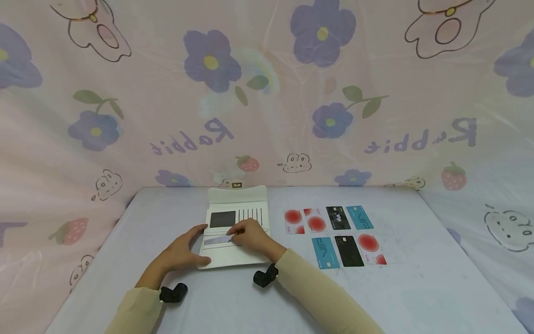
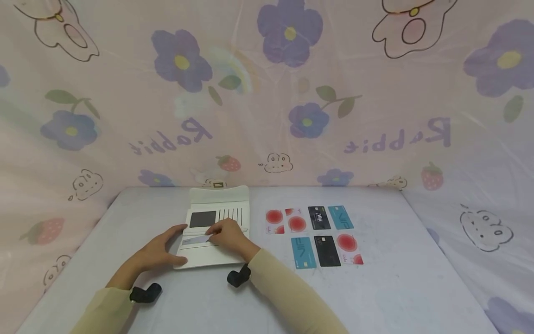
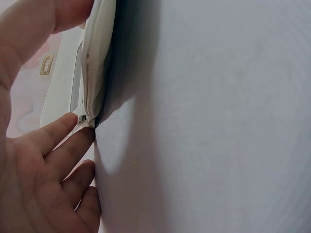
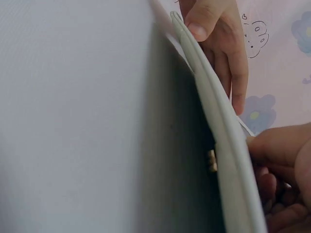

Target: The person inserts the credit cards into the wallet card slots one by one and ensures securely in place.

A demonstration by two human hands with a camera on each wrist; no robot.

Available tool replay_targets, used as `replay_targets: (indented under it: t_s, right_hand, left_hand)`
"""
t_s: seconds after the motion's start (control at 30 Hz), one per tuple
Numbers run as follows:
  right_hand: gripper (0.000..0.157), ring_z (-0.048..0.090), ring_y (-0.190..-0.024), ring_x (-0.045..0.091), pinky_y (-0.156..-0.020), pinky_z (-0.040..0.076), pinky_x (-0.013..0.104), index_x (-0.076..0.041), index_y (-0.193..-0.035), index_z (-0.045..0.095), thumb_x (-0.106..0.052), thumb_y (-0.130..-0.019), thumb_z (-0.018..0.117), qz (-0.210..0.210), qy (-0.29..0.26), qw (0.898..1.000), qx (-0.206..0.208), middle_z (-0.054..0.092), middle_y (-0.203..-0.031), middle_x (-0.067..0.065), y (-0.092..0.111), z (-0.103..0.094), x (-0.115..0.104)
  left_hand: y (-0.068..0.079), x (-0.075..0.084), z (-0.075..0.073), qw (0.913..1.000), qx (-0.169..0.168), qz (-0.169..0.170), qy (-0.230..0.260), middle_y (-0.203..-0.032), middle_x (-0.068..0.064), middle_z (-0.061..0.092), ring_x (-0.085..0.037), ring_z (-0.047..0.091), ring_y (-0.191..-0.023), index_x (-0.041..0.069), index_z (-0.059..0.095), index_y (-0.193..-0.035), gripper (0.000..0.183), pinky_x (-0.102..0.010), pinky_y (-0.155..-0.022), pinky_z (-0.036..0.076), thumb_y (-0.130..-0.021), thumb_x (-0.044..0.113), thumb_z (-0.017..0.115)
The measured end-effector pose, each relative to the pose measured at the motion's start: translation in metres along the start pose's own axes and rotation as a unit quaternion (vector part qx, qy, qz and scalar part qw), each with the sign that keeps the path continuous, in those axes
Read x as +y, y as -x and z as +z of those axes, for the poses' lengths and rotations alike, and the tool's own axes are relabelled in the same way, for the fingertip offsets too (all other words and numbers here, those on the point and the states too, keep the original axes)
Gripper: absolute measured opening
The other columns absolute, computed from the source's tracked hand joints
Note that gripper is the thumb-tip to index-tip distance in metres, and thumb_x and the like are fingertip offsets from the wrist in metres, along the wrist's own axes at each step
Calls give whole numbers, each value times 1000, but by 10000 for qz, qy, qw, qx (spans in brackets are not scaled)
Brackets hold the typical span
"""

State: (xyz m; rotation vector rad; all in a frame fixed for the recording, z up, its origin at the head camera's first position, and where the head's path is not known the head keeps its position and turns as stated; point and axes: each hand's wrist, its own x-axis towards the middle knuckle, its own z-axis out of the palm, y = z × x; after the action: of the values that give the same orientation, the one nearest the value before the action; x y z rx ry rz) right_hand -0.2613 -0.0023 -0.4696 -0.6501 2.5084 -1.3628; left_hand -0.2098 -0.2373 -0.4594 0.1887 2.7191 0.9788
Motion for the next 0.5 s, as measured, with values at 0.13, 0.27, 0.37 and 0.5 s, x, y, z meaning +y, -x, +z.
replay_targets:
  t_s: [0.13,0.27,0.37,0.5]
  right_hand:
    - [15,49,-67,3,-61,41,17,-11,-94,77,-7,-83,68,-69,-44,9999,-60,62,-76,-5,1,-1,1]
    - [15,49,-67,4,-61,41,16,-10,-95,76,-6,-83,68,-124,-139,9997,-128,60,-75,-5,1,-1,2]
    - [13,50,-69,4,-62,42,17,-11,-92,77,-7,-83,69,-102,-166,9998,-95,64,-79,-4,2,-1,4]
    - [11,53,-73,3,-65,44,18,-15,-88,78,-10,-84,69,-3,-128,9999,-47,68,-86,-5,3,-1,6]
  left_hand:
    - [0,0,0,10000,13,-29,-34,-153,-20,35,-44,31,-140,20,32,-150,103,-63,-107,31,-64,44,84]
    - [0,0,0,10000,16,-46,-51,-152,-21,35,-45,31,-140,20,32,-150,103,-63,-107,32,-64,44,84]
    - [0,0,0,10000,23,-57,-28,-153,-21,35,-44,31,-140,21,32,-150,103,-63,-107,32,-64,44,84]
    - [0,-1,1,10000,24,-76,-3,-153,-21,34,-44,31,-140,21,32,-150,103,-63,-108,31,-64,45,84]
